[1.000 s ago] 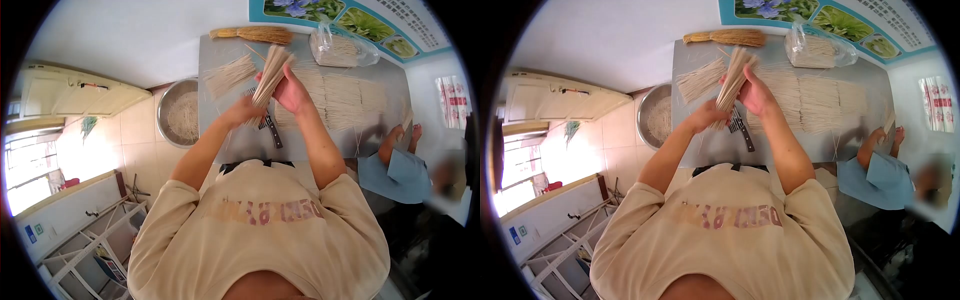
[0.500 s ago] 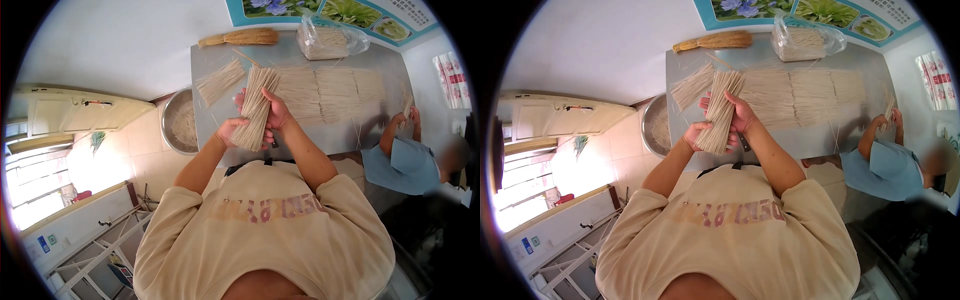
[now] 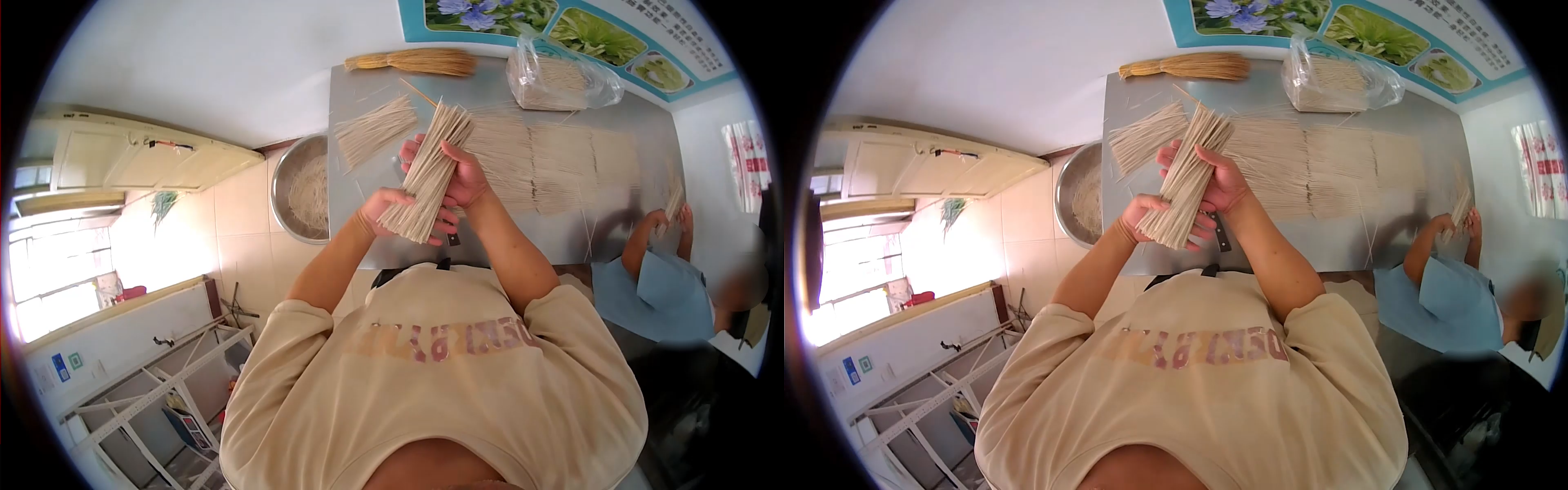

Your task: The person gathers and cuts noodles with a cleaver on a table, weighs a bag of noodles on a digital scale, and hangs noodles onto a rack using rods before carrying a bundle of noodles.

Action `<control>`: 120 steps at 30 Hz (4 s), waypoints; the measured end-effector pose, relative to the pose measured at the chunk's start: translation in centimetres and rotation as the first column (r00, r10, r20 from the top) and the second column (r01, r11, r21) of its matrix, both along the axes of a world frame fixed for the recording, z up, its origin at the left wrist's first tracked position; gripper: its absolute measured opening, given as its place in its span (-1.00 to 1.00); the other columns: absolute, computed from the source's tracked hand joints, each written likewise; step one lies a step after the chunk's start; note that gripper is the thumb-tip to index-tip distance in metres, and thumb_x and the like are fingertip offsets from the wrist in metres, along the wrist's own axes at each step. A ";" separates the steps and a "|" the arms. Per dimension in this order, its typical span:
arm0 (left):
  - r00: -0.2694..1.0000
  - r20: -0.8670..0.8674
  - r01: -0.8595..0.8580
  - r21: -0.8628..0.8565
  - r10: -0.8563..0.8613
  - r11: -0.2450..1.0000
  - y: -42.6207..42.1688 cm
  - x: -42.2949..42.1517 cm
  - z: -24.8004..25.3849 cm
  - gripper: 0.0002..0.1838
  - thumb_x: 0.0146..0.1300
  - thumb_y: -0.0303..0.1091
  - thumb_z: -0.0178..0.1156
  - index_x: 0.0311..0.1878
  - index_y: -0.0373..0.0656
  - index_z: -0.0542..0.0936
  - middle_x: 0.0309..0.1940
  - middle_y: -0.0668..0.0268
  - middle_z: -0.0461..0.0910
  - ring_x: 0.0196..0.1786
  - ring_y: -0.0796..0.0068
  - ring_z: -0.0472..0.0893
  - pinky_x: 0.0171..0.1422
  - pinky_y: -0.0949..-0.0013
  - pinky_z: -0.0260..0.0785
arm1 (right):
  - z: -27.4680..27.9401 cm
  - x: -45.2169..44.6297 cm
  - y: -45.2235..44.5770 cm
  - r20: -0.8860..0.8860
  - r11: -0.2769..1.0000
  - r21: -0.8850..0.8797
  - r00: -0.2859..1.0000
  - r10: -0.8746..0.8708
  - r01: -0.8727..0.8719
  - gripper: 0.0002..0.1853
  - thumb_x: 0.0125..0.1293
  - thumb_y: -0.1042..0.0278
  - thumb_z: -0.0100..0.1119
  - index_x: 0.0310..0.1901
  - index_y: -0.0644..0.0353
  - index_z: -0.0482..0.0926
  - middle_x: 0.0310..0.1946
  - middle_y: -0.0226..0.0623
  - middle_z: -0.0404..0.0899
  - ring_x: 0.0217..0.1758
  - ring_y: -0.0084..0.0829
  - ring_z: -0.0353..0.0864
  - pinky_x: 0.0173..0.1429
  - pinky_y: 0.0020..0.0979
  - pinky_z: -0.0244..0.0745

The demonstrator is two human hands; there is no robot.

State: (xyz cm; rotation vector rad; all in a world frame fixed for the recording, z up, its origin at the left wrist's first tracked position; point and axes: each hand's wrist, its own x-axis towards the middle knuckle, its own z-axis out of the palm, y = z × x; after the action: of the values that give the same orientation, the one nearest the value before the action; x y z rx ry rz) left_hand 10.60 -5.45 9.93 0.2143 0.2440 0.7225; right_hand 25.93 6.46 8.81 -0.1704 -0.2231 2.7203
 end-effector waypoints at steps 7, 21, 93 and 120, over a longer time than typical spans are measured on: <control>0.999 -0.017 0.051 0.060 -0.050 0.997 -0.2 -2.2 0.4 -0.13 0.14 -0.12 0.13 0.47 -0.41 0.19 0.43 -0.21 0.23 0.52 -0.11 0.21 0.57 -0.05 0.07 | 2.6 -1.6 -0.5 0.049 1.000 0.029 0.999 -0.011 0.009 -0.62 0.30 0.37 0.30 0.10 0.27 0.47 0.14 0.03 0.56 0.26 -0.08 0.56 0.45 0.01 0.39; -0.567 -0.582 -0.092 0.748 0.583 0.657 -2.6 -8.0 -4.4 -0.40 0.12 -0.37 0.23 0.30 -0.19 0.42 0.11 0.03 0.53 0.22 0.04 0.48 0.33 0.16 0.34 | 3.4 -4.7 -0.5 0.256 0.413 0.909 0.696 -0.671 0.063 -0.92 0.24 0.51 0.35 -0.28 0.25 0.63 -0.36 -0.41 0.66 -0.29 -0.57 0.64 -0.15 -0.50 0.55; 0.958 -0.179 -0.225 0.025 0.226 0.974 -0.9 -2.4 1.7 -0.29 0.20 -0.22 0.08 0.39 -0.38 0.27 0.16 -0.17 0.53 0.20 -0.11 0.58 0.35 -0.05 0.40 | 2.8 -4.8 0.3 0.108 0.995 0.086 0.992 -0.061 0.052 -0.28 0.34 -0.02 0.23 0.30 0.43 0.30 0.22 0.10 0.48 0.38 -0.05 0.44 0.41 0.01 0.43; 0.576 -0.363 -0.794 -0.464 0.733 0.394 -2.0 -0.3 -5.2 -0.22 0.49 0.22 -0.40 0.47 -0.25 0.22 0.40 0.05 0.31 0.39 0.05 0.34 0.49 -0.07 0.09 | 2.1 -6.2 -0.5 0.437 0.848 0.406 0.742 -0.508 0.341 -0.68 0.17 0.55 0.34 -0.05 0.24 0.51 -0.36 -0.26 0.57 -0.30 -0.33 0.65 -0.18 -0.30 0.61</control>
State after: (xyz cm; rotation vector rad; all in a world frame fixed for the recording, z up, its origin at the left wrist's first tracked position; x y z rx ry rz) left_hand 10.27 -7.45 4.70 -0.5306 0.6868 1.5415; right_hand 19.72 6.00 10.92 -0.7906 -0.6657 2.0804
